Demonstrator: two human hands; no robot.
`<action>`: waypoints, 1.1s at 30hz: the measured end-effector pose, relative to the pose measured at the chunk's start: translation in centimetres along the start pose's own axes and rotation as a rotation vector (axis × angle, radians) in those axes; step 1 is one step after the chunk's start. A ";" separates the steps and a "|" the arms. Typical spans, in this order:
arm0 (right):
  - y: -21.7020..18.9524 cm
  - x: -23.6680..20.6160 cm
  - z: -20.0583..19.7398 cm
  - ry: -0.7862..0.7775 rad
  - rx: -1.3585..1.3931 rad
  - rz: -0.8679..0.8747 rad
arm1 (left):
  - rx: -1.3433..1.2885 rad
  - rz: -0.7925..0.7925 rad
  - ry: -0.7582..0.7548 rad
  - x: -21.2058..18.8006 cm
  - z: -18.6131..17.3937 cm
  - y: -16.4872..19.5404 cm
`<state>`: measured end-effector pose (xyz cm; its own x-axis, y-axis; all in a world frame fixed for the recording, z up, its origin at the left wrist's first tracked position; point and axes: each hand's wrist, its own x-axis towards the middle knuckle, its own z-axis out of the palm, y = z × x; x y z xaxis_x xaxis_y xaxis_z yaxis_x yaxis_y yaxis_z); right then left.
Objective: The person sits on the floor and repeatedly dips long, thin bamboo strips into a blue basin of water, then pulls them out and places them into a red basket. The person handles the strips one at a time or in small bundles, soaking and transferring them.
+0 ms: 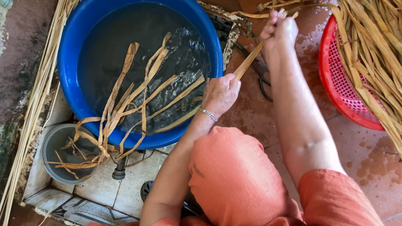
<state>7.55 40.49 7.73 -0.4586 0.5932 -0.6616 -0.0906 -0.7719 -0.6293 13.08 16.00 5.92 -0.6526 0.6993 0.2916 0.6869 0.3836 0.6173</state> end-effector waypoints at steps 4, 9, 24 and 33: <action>-1.7 1.1 0.8 0.118 0.014 -0.088 | 0.077 0.016 -0.041 -1.1 -3.0 0.4; -3.4 3.2 0.8 0.031 0.096 -0.116 | -0.098 -0.167 -0.125 -2.3 -6.4 1.0; -6.2 7.6 0.5 0.054 0.102 -0.209 | -0.199 -0.315 -0.162 -5.3 -12.6 0.0; -7.1 8.5 -1.8 0.065 0.049 -0.333 | -0.246 -0.415 -0.206 -9.0 -15.0 -1.4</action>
<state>5.86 51.38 5.83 -0.3398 0.8264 -0.4490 -0.2687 -0.5428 -0.7957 13.17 0.11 13.40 -0.7604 0.6322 -0.1487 0.2720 0.5179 0.8110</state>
